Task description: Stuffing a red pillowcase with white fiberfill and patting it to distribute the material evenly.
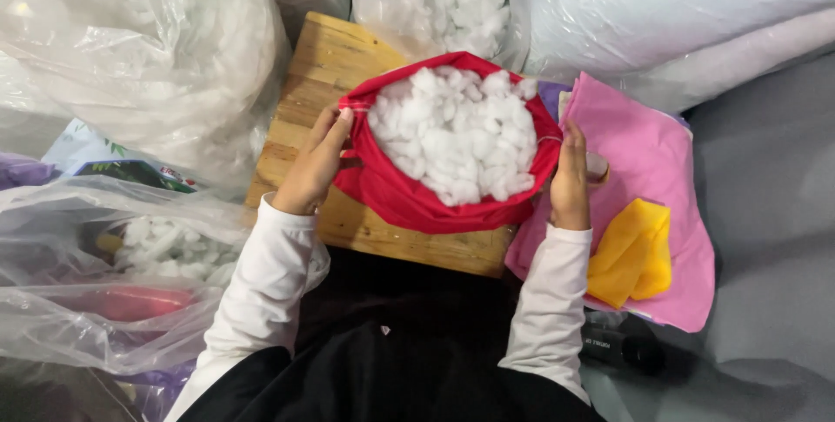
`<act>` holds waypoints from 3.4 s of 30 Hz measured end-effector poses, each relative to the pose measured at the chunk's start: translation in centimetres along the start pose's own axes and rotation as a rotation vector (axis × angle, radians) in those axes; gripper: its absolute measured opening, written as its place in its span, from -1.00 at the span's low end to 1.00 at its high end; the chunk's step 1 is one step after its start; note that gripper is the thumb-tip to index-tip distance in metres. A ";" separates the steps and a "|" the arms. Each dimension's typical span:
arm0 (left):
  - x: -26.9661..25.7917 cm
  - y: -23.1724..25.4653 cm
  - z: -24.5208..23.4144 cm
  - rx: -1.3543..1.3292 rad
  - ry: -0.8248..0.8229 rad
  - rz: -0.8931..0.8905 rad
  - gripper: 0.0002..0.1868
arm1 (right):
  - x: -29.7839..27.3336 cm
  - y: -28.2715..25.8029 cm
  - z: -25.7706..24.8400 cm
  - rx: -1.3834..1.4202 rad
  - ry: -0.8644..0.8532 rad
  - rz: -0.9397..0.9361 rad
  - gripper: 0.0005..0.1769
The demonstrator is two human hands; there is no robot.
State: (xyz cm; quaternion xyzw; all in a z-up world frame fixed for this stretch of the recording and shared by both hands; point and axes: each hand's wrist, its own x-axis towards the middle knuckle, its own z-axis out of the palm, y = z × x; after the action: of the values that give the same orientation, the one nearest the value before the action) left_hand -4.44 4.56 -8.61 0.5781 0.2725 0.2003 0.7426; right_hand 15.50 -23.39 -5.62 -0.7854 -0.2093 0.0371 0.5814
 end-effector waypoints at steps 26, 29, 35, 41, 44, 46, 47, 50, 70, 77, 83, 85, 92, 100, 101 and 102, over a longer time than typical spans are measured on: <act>-0.3 6.4 -0.5 -1.046 -0.314 0.190 -0.27 | 1.5 -0.2 -5.3 1.073 -0.102 0.031 -0.61; -0.5 5.4 0.7 -1.020 -0.368 0.176 -0.32 | 1.8 -0.9 -4.0 0.846 -0.052 0.034 -0.73; -0.1 4.3 -0.3 -1.124 -0.253 0.082 -0.36 | 3.6 2.7 -6.5 1.506 -0.057 0.305 -0.66; -0.4 2.9 0.0 -0.477 -0.032 0.304 -0.41 | 1.7 -0.5 -5.2 1.476 -0.147 0.279 -0.62; -1.1 4.7 0.0 0.047 0.112 0.492 -0.52 | 0.7 0.2 -4.2 0.945 -0.122 0.137 -0.50; -1.4 5.1 -0.2 0.287 0.203 0.598 -0.55 | 0.2 -0.3 -3.8 0.516 -0.116 0.016 -0.39; -1.9 5.3 -0.2 0.424 0.229 0.604 -0.52 | -0.3 -1.4 -3.7 0.093 0.005 -0.154 -0.32; -2.2 5.6 0.1 0.623 0.214 0.634 -0.42 | -1.4 -5.0 -2.6 -0.363 0.169 -0.546 -0.39; 5.6 8.9 10.2 1.455 -0.278 1.107 -0.23 | -10.2 -7.0 -0.6 -0.502 -0.681 -0.580 -0.55; 10.6 10.2 9.5 0.593 -0.386 0.753 -0.38 | -10.2 -7.2 -3.0 -0.385 -0.600 -0.629 -0.86; 5.9 10.0 9.2 0.584 -0.453 0.610 -0.76 | -10.2 -8.7 -1.6 -0.347 -0.495 -0.691 -0.85; 4.5 10.6 9.3 0.592 -0.453 0.610 -0.88 | -9.9 -9.7 -0.5 -0.312 -0.443 -0.691 -0.81; 1.6 9.7 9.9 0.783 -0.399 0.873 -0.59 | -3.2 3.7 8.6 -0.998 -0.594 -0.616 -0.69; -2.0 -1.2 9.5 1.238 -0.261 1.264 -0.83 | -2.1 -0.9 7.6 -1.091 -0.690 -0.400 -0.63; -1.0 -2.1 8.6 1.404 -0.172 1.133 -0.81 | -2.1 -2.1 7.1 -1.046 -0.662 -0.358 -0.60; -0.1 -2.9 7.6 1.563 -0.082 0.994 -0.79 | -2.2 -3.4 6.7 -1.002 -0.634 -0.315 -0.57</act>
State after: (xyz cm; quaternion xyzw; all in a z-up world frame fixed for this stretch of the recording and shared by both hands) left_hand 0.26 -1.98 -10.02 0.9716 0.0245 0.2344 -0.0205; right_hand 10.52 -17.41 -5.06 -0.8735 -0.4777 0.0795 0.0494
